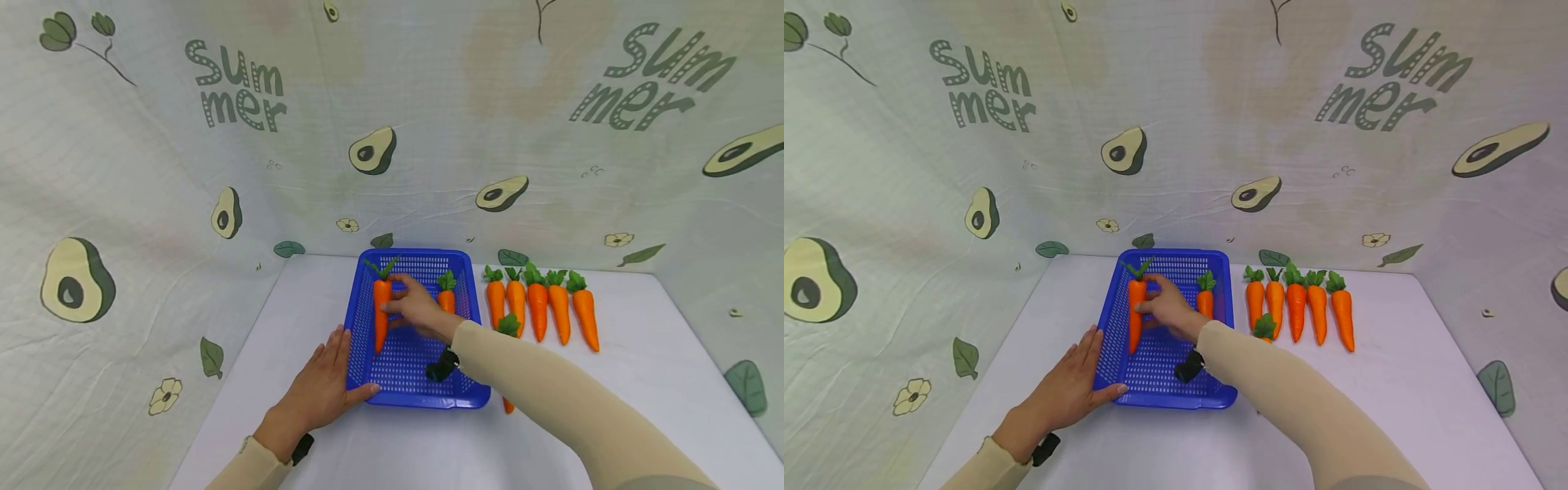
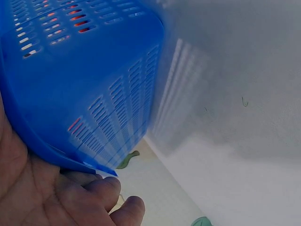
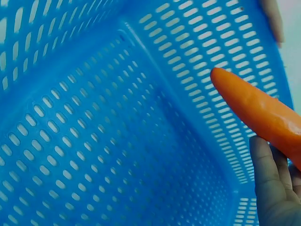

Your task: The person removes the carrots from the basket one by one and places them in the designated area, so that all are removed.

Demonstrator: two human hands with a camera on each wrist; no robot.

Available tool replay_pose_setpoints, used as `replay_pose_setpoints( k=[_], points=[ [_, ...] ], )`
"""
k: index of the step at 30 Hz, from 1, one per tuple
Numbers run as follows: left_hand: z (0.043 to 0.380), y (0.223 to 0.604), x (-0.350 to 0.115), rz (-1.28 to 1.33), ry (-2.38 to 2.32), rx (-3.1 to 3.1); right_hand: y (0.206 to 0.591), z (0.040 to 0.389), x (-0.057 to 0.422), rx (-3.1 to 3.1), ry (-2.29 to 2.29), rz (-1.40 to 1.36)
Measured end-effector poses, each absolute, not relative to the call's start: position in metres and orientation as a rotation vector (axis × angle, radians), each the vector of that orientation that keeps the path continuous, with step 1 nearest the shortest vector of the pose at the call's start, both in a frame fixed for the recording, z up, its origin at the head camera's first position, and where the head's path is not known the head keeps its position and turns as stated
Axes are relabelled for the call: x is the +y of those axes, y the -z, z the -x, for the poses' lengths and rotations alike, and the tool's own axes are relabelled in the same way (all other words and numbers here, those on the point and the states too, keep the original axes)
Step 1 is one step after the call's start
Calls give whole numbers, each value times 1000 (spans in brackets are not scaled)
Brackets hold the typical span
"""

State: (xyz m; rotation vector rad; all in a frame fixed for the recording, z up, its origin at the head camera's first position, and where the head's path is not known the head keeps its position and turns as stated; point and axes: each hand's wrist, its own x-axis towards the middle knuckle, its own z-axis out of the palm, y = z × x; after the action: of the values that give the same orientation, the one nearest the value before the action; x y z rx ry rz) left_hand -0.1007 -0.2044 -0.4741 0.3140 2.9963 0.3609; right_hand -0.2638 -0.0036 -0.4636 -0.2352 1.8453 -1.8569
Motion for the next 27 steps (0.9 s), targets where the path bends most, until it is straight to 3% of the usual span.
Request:
replay_pose_setpoints(
  k=[27],
  points=[
    [103,475,-204,-298,-353,2989,438,258,50,1942,1834,302]
  ],
)
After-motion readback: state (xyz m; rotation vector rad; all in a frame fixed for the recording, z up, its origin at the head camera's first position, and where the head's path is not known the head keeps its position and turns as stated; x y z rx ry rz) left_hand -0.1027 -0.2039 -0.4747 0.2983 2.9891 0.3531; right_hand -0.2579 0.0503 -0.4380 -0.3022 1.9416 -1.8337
